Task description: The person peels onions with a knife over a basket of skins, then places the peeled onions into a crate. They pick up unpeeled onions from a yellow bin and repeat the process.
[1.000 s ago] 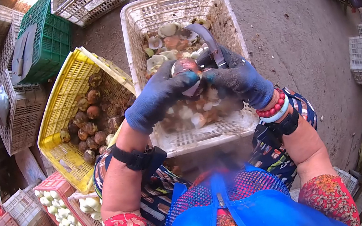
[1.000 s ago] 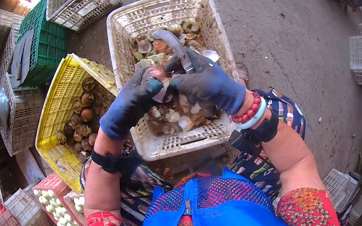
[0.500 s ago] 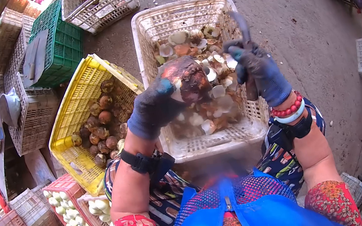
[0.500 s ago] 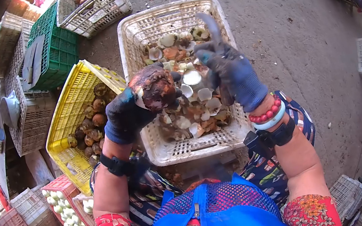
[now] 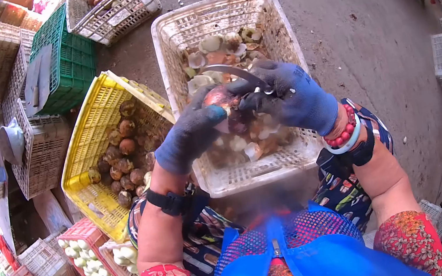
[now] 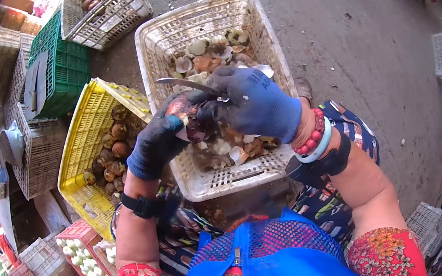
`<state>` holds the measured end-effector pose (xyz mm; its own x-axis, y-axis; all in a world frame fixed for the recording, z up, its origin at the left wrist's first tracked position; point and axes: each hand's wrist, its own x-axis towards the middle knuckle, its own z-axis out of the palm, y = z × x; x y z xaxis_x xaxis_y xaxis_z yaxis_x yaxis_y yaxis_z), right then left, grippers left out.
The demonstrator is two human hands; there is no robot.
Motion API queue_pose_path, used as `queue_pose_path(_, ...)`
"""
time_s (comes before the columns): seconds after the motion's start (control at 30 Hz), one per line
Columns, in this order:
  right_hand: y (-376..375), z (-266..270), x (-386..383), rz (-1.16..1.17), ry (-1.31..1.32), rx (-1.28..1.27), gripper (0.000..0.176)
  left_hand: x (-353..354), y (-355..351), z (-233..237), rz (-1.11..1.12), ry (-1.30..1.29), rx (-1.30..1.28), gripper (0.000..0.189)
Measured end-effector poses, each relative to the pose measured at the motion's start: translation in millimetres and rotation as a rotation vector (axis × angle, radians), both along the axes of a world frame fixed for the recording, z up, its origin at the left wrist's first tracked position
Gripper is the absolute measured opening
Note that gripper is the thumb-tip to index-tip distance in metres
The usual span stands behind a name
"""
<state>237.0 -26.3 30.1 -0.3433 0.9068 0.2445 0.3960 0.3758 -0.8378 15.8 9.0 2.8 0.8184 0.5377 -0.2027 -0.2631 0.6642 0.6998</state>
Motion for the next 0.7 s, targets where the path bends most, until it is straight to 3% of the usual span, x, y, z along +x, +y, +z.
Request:
queue_pose_path(0.03, 1.3, 2.4, 1.8, 0.051, -0.036, 0.044, 0.021, -1.1, 0.3, 4.6, -0.093, 0.009, 0.009, 0.077)
queue_pose_path(0.1, 3.4, 5.0, 5.7, 0.151, -0.110, 0.133, 0.026, -1.0, -8.1, 1.7, -0.018, -0.004, -0.071, 0.069)
queue_pose_path(0.2, -0.5, -9.7, -2.0, 0.055, -0.166, 0.319, 0.020, -1.0, -14.1, -6.2, 0.061, 0.007, -0.148, 0.065)
queue_pose_path(0.3, -9.0, -8.2, -10.7, -0.225, -0.119, 0.164, 0.017, 1.2, -17.3, 1.4, 0.153, -0.045, -0.171, 0.065)
queue_pose_path(0.33, -9.8, -6.7, -13.8, -0.288, 0.072, -0.060, 0.018, 2.1, -17.8, 5.2, 0.191, -0.078, -0.173, 0.065)
queue_pose_path(0.4, -11.0, -5.7, -18.9, -0.399, 0.456, -0.520, 0.020, 1.0, -7.9, -8.8, 0.113, 0.011, 0.060, 0.066)
queue_pose_path(0.47, -11.0, 0.7, -19.9, -0.372, 0.656, -0.695, 0.022, -0.4, -8.1, -20.2, 0.091, 0.012, 0.136, 0.066)
queue_pose_path(0.6, -8.4, -3.6, -14.6, -0.262, 0.955, -0.938, 0.020, -1.5, -12.5, -21.8, 0.142, -0.171, -0.078, 0.069)
queue_pose_path(0.7, 8.7, -13.4, 5.3, -0.291, 1.319, -0.927, 0.025, -6.5, -9.6, -14.8, 0.192, -0.174, -0.096, 0.076)
